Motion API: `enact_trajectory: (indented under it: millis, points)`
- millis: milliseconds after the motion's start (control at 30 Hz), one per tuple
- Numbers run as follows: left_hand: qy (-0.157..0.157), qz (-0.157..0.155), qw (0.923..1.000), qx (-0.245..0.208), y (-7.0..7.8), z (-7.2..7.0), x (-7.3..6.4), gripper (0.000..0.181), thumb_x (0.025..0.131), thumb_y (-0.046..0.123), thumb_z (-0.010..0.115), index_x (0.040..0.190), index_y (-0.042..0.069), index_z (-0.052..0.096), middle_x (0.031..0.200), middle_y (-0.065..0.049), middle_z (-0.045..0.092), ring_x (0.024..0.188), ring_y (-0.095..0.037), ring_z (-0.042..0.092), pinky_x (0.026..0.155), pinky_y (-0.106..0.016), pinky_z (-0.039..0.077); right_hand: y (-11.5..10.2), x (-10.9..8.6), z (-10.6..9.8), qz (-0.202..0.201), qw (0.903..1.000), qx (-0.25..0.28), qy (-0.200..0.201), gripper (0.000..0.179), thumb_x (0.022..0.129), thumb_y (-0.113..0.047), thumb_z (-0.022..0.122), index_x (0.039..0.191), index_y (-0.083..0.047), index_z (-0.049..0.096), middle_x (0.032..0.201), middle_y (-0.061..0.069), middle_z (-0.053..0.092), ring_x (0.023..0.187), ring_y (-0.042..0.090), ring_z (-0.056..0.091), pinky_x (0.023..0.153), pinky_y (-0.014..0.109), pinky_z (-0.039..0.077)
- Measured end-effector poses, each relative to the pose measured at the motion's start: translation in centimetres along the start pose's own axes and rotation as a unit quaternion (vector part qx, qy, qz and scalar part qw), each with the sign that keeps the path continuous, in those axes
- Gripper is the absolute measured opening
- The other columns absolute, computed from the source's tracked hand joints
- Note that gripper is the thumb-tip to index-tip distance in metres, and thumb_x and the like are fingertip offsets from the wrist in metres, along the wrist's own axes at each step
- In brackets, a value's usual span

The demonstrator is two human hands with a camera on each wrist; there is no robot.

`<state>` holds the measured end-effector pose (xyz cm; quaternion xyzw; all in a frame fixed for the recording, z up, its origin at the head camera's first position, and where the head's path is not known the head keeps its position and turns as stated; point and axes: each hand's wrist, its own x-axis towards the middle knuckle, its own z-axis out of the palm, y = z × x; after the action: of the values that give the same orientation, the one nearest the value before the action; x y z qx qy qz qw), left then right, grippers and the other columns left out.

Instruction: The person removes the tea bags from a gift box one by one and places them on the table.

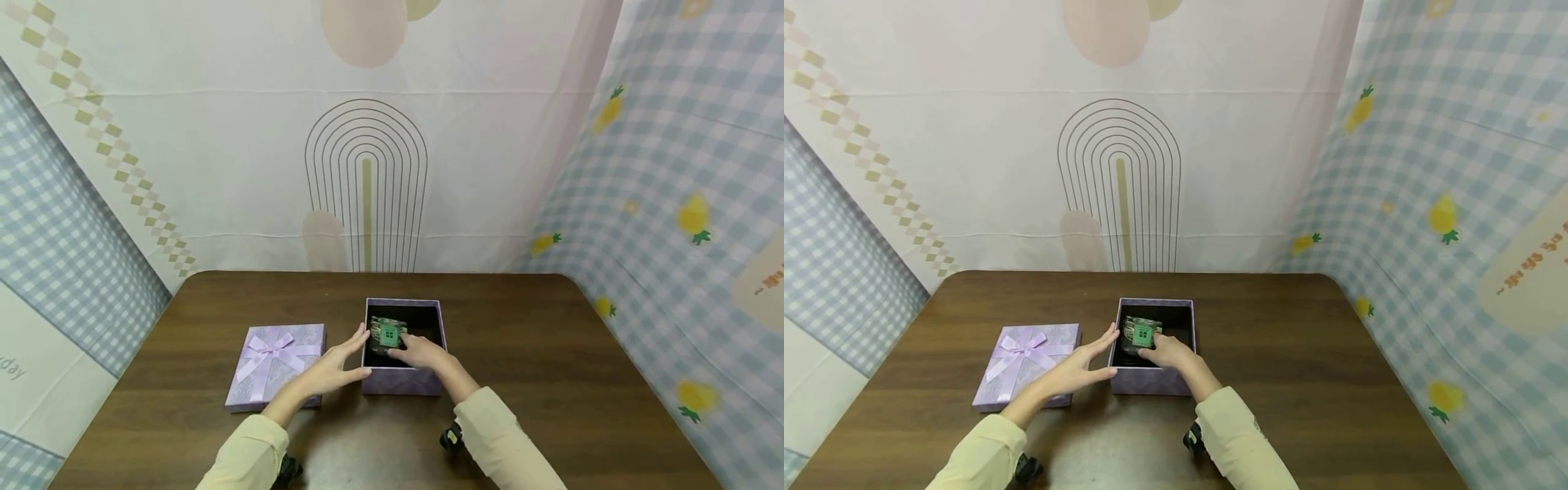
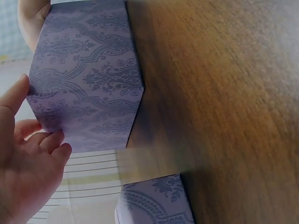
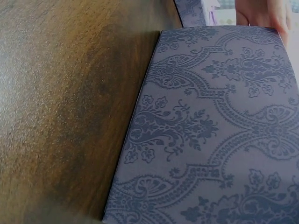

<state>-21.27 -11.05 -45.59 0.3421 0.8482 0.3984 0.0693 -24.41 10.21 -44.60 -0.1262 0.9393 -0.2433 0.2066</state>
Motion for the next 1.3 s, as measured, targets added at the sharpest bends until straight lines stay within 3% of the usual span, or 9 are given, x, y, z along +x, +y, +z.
enact_trajectory:
  millis: [200, 400, 600, 767, 900, 1100, 1300]
  points:
    - [0.000, 0.002, 1.0000, 0.004, -0.13, 0.15, 0.05, 0.069, 0.091, 0.024, 0.056, 0.140, -0.010, 0.022, 0.147, -0.027, 0.010, 0.130, -0.041, 0.025, 0.104, -0.054, 0.024, -0.09, -0.05, 0.00, -0.008, 0.9998, 0.011, -0.014, 0.060, 0.094, -0.032, 0.048, 0.136, 0.008, 0.034, 0.137, 0.025, 0.039, 0.125, 0.037, 0.039, 0.101, 0.049, 0.033]
    - [0.000, -0.002, 0.9999, 0.010, -0.16, 0.31, -0.03, 0.069, 0.091, 0.024, 0.056, 0.139, -0.011, 0.021, 0.147, -0.027, 0.010, 0.130, -0.040, 0.026, 0.103, -0.053, 0.025, 0.12, -0.11, 0.24, -0.023, 0.9995, 0.022, -0.001, 0.059, 0.095, -0.031, 0.047, 0.137, 0.008, 0.033, 0.137, 0.026, 0.039, 0.124, 0.039, 0.040, 0.099, 0.050, 0.035]
    - [-0.003, -0.005, 1.0000, 0.002, -0.06, 0.37, -0.07, 0.070, 0.090, 0.024, 0.057, 0.140, -0.010, 0.022, 0.147, -0.027, 0.010, 0.130, -0.039, 0.026, 0.104, -0.053, 0.025, 0.38, -0.31, 0.56, -0.044, 0.9964, 0.021, 0.070, 0.054, 0.094, -0.029, 0.050, 0.131, 0.009, 0.042, 0.130, 0.026, 0.047, 0.120, 0.038, 0.044, 0.097, 0.050, 0.038]
    - [-0.003, -0.004, 1.0000, -0.002, -0.04, 0.38, -0.05, 0.069, 0.090, 0.024, 0.057, 0.140, -0.009, 0.022, 0.147, -0.026, 0.010, 0.131, -0.038, 0.025, 0.104, -0.053, 0.025, 0.27, -0.54, 0.28, -0.108, 0.9831, 0.042, 0.142, 0.041, 0.092, -0.019, 0.052, 0.121, 0.010, 0.053, 0.119, 0.026, 0.055, 0.111, 0.039, 0.051, 0.091, 0.050, 0.042]
    - [-0.001, -0.007, 1.0000, -0.005, -0.01, 0.41, -0.07, 0.069, 0.090, 0.023, 0.057, 0.140, -0.009, 0.021, 0.148, -0.025, 0.010, 0.132, -0.037, 0.024, 0.104, -0.053, 0.024, 0.20, -0.51, -0.02, -0.150, 0.9782, 0.062, 0.130, 0.036, 0.092, -0.014, 0.052, 0.119, 0.009, 0.054, 0.117, 0.025, 0.057, 0.107, 0.037, 0.054, 0.088, 0.048, 0.045]
    - [0.004, -0.009, 0.9999, -0.003, 0.07, 0.45, -0.11, 0.069, 0.090, 0.022, 0.057, 0.140, -0.009, 0.022, 0.148, -0.025, 0.011, 0.132, -0.036, 0.024, 0.104, -0.052, 0.025, 0.45, -0.03, 0.03, -0.161, 0.9823, 0.056, 0.078, 0.036, 0.094, -0.015, 0.049, 0.122, 0.008, 0.053, 0.121, 0.024, 0.055, 0.112, 0.036, 0.052, 0.092, 0.049, 0.042]
    - [0.010, -0.007, 0.9999, 0.002, -0.21, 0.45, -0.02, 0.069, 0.090, 0.024, 0.057, 0.140, -0.010, 0.022, 0.147, -0.027, 0.012, 0.131, -0.037, 0.025, 0.104, -0.053, 0.025, 0.44, 0.08, -0.09, -0.167, 0.9770, 0.071, 0.111, 0.033, 0.092, -0.012, 0.052, 0.119, 0.005, 0.057, 0.117, 0.021, 0.059, 0.102, 0.032, 0.058, 0.083, 0.045, 0.047]
